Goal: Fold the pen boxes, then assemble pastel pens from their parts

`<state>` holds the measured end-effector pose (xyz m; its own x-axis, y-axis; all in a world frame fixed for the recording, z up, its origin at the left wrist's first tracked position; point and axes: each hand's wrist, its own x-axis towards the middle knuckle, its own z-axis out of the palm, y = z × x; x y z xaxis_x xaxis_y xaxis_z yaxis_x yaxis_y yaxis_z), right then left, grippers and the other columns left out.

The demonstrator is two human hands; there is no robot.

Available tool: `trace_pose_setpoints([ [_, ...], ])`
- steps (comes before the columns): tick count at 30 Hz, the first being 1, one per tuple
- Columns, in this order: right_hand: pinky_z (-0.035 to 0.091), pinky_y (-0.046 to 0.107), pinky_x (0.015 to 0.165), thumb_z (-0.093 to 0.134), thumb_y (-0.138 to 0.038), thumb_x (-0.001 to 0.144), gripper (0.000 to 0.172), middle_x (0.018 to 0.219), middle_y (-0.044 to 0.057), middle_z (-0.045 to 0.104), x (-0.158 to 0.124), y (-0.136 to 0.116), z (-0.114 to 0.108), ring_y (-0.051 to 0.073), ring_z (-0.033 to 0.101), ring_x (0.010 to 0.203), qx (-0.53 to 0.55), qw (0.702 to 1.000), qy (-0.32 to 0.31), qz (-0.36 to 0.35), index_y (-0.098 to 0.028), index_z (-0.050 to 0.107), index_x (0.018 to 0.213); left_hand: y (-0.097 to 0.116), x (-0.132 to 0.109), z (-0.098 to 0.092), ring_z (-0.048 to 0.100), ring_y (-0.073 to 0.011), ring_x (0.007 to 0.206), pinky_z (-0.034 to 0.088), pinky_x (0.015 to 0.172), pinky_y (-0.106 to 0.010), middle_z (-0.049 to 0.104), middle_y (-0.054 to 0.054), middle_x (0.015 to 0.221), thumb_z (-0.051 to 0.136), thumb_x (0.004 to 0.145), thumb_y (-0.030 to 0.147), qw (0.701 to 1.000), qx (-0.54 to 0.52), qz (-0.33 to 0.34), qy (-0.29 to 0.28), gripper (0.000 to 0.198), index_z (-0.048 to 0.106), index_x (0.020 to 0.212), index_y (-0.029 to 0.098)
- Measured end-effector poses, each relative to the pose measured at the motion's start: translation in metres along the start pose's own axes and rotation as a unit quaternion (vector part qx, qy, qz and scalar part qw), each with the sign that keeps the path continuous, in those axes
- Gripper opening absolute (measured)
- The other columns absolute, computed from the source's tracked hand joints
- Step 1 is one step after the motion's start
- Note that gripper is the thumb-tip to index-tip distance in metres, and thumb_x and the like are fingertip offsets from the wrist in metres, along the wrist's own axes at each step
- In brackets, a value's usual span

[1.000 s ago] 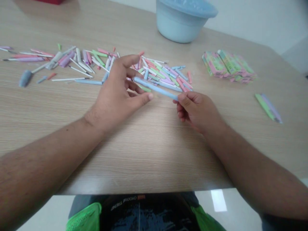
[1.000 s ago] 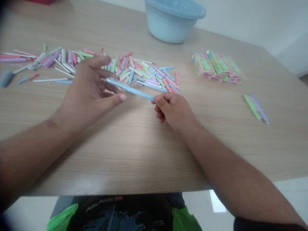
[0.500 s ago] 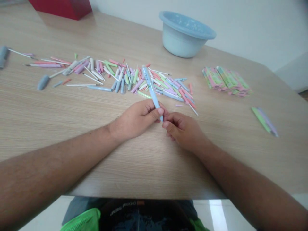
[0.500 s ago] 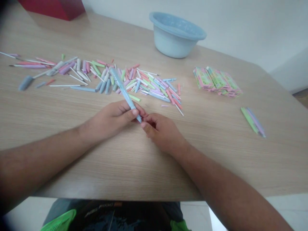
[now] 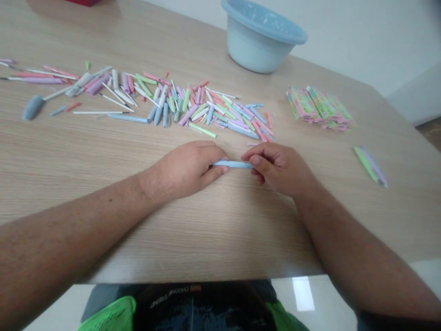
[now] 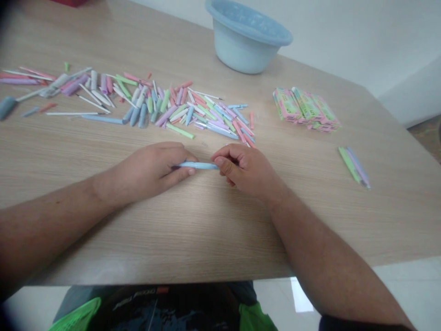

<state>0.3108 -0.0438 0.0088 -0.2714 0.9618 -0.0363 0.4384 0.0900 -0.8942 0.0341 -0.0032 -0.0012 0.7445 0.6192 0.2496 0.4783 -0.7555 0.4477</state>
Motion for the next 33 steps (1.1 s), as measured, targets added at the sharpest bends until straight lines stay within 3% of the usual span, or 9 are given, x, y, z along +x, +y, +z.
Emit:
trace_pose_setpoints([
  [3, 0.051, 0.022, 0.048, 0.082, -0.07, 0.098, 0.052, 0.075, -0.001, 0.073, 0.002, 0.002, 0.0, 0.012, 0.064, 0.055, 0.141, 0.989, -0.051, 0.018, -0.02, 0.082, 0.113, -0.002, 0.001, -0.001, 0.071, -0.0236, 0.09, 0.051, 0.083, -0.034, 0.078, -0.005, 0.095, 0.057, 0.11, 0.039, 0.999, -0.034, -0.016, 0.007, 0.029, 0.079, 0.111, 0.02],
  [6, 0.055, 0.023, 0.046, 0.08, -0.075, 0.095, 0.063, 0.085, 0.002, 0.079, 0.005, 0.005, 0.001, 0.014, 0.068, 0.059, 0.327, 0.942, -0.077, 0.009, -0.02, 0.081, 0.126, -0.001, 0.002, -0.003, 0.067, -0.0192, 0.079, 0.047, 0.076, -0.03, 0.075, -0.002, 0.088, 0.057, 0.109, 0.039, 0.995, -0.087, -0.042, 0.02, 0.03, 0.076, 0.101, 0.019],
  [9, 0.058, 0.023, 0.046, 0.083, -0.071, 0.094, 0.063, 0.091, 0.003, 0.083, 0.007, 0.004, 0.001, 0.015, 0.073, 0.064, 0.414, 0.903, -0.116, 0.012, -0.02, 0.079, 0.131, 0.0, 0.003, -0.003, 0.064, -0.017, 0.074, 0.045, 0.074, -0.029, 0.072, 0.0, 0.082, 0.058, 0.109, 0.04, 0.991, -0.127, -0.043, 0.025, 0.031, 0.074, 0.094, 0.018],
  [13, 0.062, 0.024, 0.048, 0.087, -0.068, 0.092, 0.063, 0.094, 0.002, 0.084, 0.006, 0.002, 0.0, 0.016, 0.076, 0.067, 0.448, 0.88, -0.155, 0.032, -0.022, 0.077, 0.133, -0.002, 0.002, -0.003, 0.07, -0.0183, 0.083, 0.049, 0.079, -0.028, 0.077, 0.0, 0.089, 0.058, 0.111, 0.043, 0.986, -0.163, -0.042, 0.014, 0.033, 0.078, 0.103, 0.018],
  [22, 0.059, 0.022, 0.048, 0.081, -0.07, 0.096, 0.061, 0.094, 0.002, 0.08, 0.005, 0.006, 0.006, 0.016, 0.075, 0.07, 0.428, 0.892, -0.142, 0.027, -0.023, 0.071, 0.133, -0.005, 0.003, -0.001, 0.071, -0.0183, 0.083, 0.05, 0.079, -0.028, 0.079, -0.001, 0.091, 0.057, 0.112, 0.041, 0.987, -0.156, -0.025, 0.01, 0.032, 0.078, 0.103, 0.018],
  [25, 0.059, 0.025, 0.051, 0.077, -0.069, 0.096, 0.06, 0.095, 0.003, 0.08, 0.007, 0.009, 0.0, 0.018, 0.075, 0.072, 0.396, 0.906, -0.146, 0.03, -0.023, 0.072, 0.134, -0.008, 0.003, -0.002, 0.071, -0.0188, 0.081, 0.05, 0.078, -0.029, 0.078, -0.002, 0.09, 0.056, 0.112, 0.041, 0.99, -0.137, -0.022, 0.013, 0.033, 0.078, 0.102, 0.018],
  [27, 0.061, 0.028, 0.056, 0.074, -0.061, 0.097, 0.055, 0.099, 0.005, 0.08, 0.008, 0.009, -0.007, 0.02, 0.076, 0.077, 0.322, 0.935, -0.15, 0.016, -0.023, 0.072, 0.136, -0.009, 0.003, -0.001, 0.071, -0.0201, 0.082, 0.05, 0.079, -0.03, 0.078, -0.003, 0.09, 0.056, 0.112, 0.039, 0.994, -0.105, -0.013, 0.013, 0.033, 0.08, 0.107, 0.017],
  [30, 0.063, 0.033, 0.075, 0.073, -0.041, 0.098, 0.044, 0.108, 0.007, 0.082, 0.006, 0.006, -0.014, 0.022, 0.077, 0.091, 0.067, 0.986, -0.141, -0.066, -0.021, 0.075, 0.138, -0.005, 0.001, 0.001, 0.073, -0.0232, 0.09, 0.051, 0.084, -0.033, 0.079, -0.006, 0.098, 0.056, 0.111, 0.036, 0.999, -0.039, 0.017, -0.006, 0.032, 0.082, 0.116, 0.017],
  [33, 0.059, 0.039, 0.096, 0.066, -0.036, 0.106, 0.035, 0.121, 0.009, 0.084, 0.002, -0.003, -0.008, 0.026, 0.077, 0.107, -0.171, 0.968, -0.134, -0.125, -0.022, 0.079, 0.135, 0.003, -0.001, 0.004, 0.074, -0.0264, 0.097, 0.052, 0.088, -0.036, 0.08, -0.009, 0.105, 0.059, 0.111, 0.035, 0.998, 0.033, 0.029, -0.038, 0.029, 0.081, 0.114, 0.017],
])
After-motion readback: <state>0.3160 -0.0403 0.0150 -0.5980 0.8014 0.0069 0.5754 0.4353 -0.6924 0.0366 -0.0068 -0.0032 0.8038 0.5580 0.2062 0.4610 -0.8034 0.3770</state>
